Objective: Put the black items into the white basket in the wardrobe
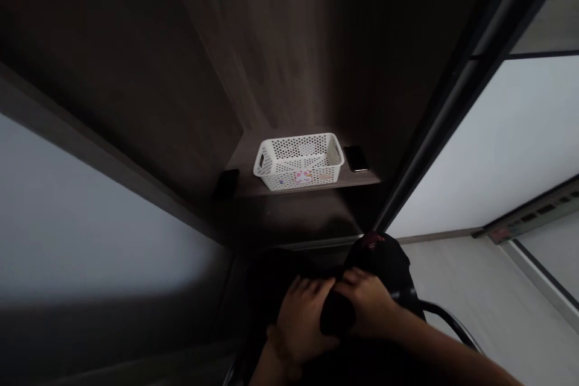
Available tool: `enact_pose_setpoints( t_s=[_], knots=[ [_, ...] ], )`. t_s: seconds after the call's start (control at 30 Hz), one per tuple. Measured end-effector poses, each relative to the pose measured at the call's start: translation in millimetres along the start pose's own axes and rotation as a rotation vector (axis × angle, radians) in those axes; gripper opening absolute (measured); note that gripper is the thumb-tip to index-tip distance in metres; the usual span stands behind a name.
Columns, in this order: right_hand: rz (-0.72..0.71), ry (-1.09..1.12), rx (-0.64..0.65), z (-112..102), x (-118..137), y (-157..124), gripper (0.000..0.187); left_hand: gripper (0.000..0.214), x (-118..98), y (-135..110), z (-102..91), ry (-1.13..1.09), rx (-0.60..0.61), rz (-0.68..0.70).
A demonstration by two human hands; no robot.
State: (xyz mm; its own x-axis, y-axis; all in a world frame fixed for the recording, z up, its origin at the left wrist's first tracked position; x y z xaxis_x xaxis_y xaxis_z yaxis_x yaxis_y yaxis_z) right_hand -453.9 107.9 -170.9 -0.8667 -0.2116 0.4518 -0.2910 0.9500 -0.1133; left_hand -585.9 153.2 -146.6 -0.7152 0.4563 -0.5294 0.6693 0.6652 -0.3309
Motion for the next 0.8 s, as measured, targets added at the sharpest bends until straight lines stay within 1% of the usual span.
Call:
enact_pose_setpoints(
  t_s=[0.03, 0.07, 0.1, 0.13, 0.17, 0.2, 0.23, 0.27, 0.3, 0.37, 0.4, 0.47, 0.5, 0.53, 0.57, 0.6, 0.63, 0.7, 0.8],
  knots=[
    [0.056, 0.033, 0.055, 20.3, -3.0, -12.7, 0.058, 0.093, 3.3, 3.2, 21.8, 0.038, 0.118, -0.02],
    [0.114, 0.055, 0.116, 37.7, -7.0, -24.2, 0.064, 0.092, 6.3, 6.5, 40.9, 0.08, 0.21, -0.033],
    [0.172, 0.067, 0.18, 51.0, -12.2, -34.3, 0.074, 0.091, 8.5, 9.9, 56.0, 0.123, 0.275, -0.039],
    [0.232, 0.071, 0.232, 58.7, -19.0, -42.4, 0.086, 0.091, 9.7, 13.5, 67.1, 0.16, 0.317, -0.041],
    [0.298, 0.067, 0.254, 59.0, -28.2, -48.3, 0.097, 0.092, 9.8, 17.0, 74.1, 0.187, 0.34, -0.04],
    [0.372, 0.065, 0.231, 50.8, -40.2, -51.8, 0.106, 0.093, 9.1, 20.1, 77.6, 0.206, 0.346, -0.039],
    [0.445, 0.079, 0.149, 33.7, -54.5, -53.0, 0.108, 0.094, 7.8, 22.3, 78.9, 0.216, 0.347, -0.038],
    [0.517, 0.116, 0.001, 7.9, -71.2, -53.2, 0.101, 0.095, 6.5, 23.3, 79.1, 0.217, 0.35, -0.038],
    [0.579, 0.163, -0.18, -23.6, -89.6, -53.5, 0.086, 0.097, 5.7, 23.2, 79.0, 0.212, 0.352, -0.042],
    [0.677, 0.292, -0.645, -97.2, -130.0, -59.5, 0.049, 0.099, 5.7, 20.7, 78.6, 0.191, 0.342, -0.048],
    [0.696, 0.295, -0.765, -130.8, -148.7, -59.8, 0.045, 0.101, 6.9, 18.8, 79.2, 0.183, 0.338, -0.054],
    [0.721, 0.265, -0.967, -194.4, -182.4, -60.4, 0.044, 0.102, 10.2, 15.3, 81.6, 0.171, 0.332, -0.064],
    [0.724, 0.239, -1.076, -222.8, -195.8, -62.2, 0.041, 0.102, 11.6, 14.1, 82.4, 0.168, 0.326, -0.065],
    [0.723, 0.22, -1.17, -246.4, -207.0, -64.2, 0.038, 0.101, 12.3, 13.3, 82.7, 0.162, 0.316, -0.061],
    [0.717, 0.211, -1.245, -264.5, -215.8, -65.5, 0.038, 0.1, 12.5, 13.0, 82.1, 0.155, 0.303, -0.054],
    [0.709, 0.208, -1.303, -277.2, -222.4, -66.0, 0.038, 0.099, 12.2, 12.8, 81.2, 0.151, 0.291, -0.047],
    [0.7, 0.21, -1.346, -284.9, -227.1, -65.7, 0.038, 0.098, 11.8, 12.6, 80.0, 0.147, 0.284, -0.042],
    [0.69, 0.214, -1.4, -288.6, -232.2, -62.7, 0.034, 0.097, 10.7, 12.6, 77.7, 0.14, 0.283, -0.036],
    [0.689, 0.192, -1.456, -280.5, -234.7, -56.2, 0.029, 0.096, 8.3, 13.3, 75.1, 0.136, 0.293, -0.028]
  ],
)
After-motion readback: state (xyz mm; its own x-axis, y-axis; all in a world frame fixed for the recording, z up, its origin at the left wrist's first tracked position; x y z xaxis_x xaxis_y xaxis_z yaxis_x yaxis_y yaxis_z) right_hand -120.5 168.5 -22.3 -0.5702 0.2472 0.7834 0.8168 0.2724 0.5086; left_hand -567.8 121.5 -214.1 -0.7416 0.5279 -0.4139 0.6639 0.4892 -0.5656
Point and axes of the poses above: each hand's wrist, its own y-axis towards the middle knuckle, its own z-axis out of the palm, x = y × z, the point moved 7 cm from there along y, towards the middle knuckle, and after that the axes turned 6 degrees about -z, right-handed, at the moved point
